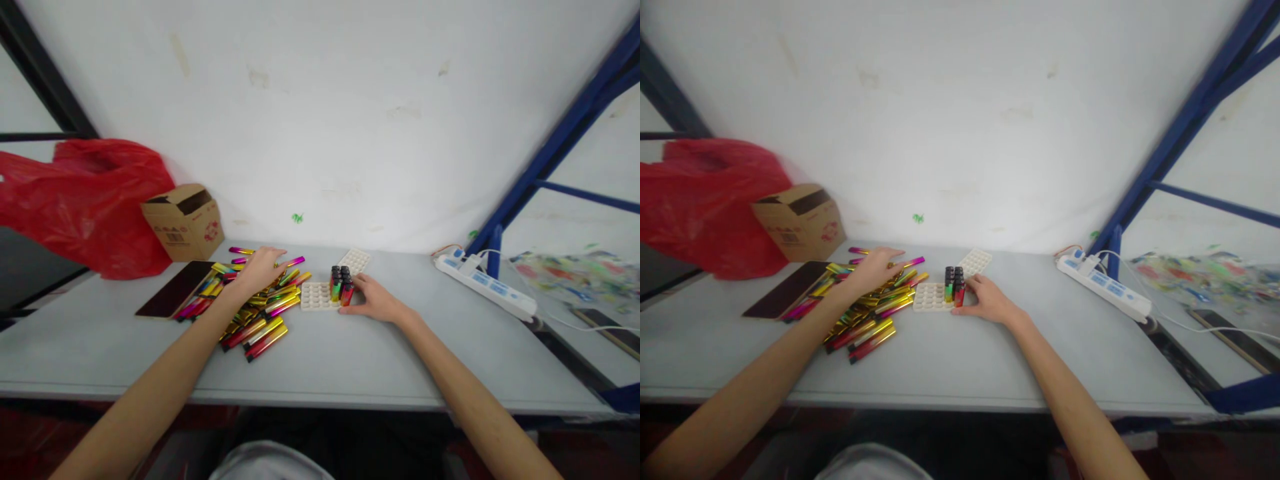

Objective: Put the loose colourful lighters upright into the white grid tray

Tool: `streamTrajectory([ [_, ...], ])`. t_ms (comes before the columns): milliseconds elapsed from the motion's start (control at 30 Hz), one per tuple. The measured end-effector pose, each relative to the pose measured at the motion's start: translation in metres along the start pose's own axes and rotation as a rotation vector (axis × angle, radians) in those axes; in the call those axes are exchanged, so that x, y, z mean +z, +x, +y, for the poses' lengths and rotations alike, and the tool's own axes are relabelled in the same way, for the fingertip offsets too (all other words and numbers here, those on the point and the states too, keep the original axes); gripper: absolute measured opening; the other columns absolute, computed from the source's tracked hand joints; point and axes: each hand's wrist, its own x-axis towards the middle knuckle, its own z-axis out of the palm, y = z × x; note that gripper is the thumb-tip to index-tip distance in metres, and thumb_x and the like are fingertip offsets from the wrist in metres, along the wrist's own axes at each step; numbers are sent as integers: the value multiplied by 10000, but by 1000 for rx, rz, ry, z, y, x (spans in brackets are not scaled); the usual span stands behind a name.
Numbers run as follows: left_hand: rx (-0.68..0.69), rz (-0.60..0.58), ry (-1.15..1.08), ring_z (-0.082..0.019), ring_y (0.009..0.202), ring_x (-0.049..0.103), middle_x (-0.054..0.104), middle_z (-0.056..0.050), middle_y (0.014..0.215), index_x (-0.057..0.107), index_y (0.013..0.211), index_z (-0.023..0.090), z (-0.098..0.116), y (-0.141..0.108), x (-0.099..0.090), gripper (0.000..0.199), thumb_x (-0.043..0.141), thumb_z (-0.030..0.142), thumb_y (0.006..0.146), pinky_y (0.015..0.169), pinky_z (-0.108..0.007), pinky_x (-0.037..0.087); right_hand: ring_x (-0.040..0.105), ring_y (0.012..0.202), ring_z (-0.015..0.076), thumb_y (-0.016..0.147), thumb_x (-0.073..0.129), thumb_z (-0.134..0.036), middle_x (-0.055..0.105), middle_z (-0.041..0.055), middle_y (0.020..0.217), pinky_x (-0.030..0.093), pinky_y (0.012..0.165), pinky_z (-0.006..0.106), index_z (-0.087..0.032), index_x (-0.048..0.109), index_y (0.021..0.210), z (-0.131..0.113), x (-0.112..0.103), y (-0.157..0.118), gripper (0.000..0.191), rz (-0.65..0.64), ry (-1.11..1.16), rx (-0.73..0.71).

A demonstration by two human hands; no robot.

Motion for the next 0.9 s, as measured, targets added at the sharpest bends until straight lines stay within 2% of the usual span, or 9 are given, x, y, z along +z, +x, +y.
streamTrajectory([
  [100,-6,-27,-10,-300,1219,643,716,-175,1285,677,1325,112,12,7,8,468,517,362,963,1091,-399,450,554,879,243,809,768,-624,595,90,997,480,804,369,-159,635,1028,-1,-1,0,531,-4,6,-3],
  [200,-58,-86,-41,-271,1136,689,769,-127,1159,719,1249,192,20,10,15,366,557,301,940,1029,-343,483,560,899,248,808,772,-618,604,96,1022,482,825,376,-159,638,1053,-1,-1,-1,537,-8,23,-1],
  [300,-106,-115,-54,-265,1046,715,786,-113,1041,743,1165,200,21,11,18,304,573,250,917,966,-327,509,563,910,247,809,779,-604,605,96,1034,483,832,374,-160,642,1068,-1,-2,-1,532,-7,28,-3],
  [400,-85,-60,-87,-265,1033,698,767,-124,1049,722,1177,168,20,11,19,328,551,182,897,970,-362,515,561,902,244,807,781,-604,601,88,1019,484,820,368,-164,641,1059,-2,-2,-1,526,-6,19,-3],
  [567,9,131,-241,-249,1055,656,641,-137,1112,630,1312,103,27,10,10,475,486,90,860,1038,-420,492,559,888,246,804,774,-622,599,84,1002,489,808,375,-170,639,1046,-1,-1,0,530,-1,13,-8],
  [667,8,172,-415,-209,923,672,573,-86,1050,647,1217,136,38,3,-1,379,491,142,872,1003,-405,515,563,900,250,810,764,-629,604,89,1015,490,823,382,-171,642,1068,1,0,0,539,8,16,-22],
  [733,-27,160,-578,-174,837,678,563,-58,1037,600,1182,164,48,-3,-8,332,511,167,862,951,-384,535,567,920,256,809,767,-626,607,94,1032,490,841,387,-168,644,1084,2,1,0,548,8,20,-25],
  [833,-136,62,-970,-129,676,647,592,-3,974,447,1172,222,65,-12,-13,385,524,158,800,747,-327,559,571,934,264,804,774,-622,608,103,1051,490,851,393,-163,644,1098,1,1,0,560,5,29,-20],
  [900,-219,-50,-1284,-112,529,550,583,49,824,381,1125,252,76,-15,-13,400,510,162,757,563,-264,497,570,931,263,811,765,-625,607,103,1048,489,848,394,-161,643,1103,0,1,0,562,1,32,-20],
])
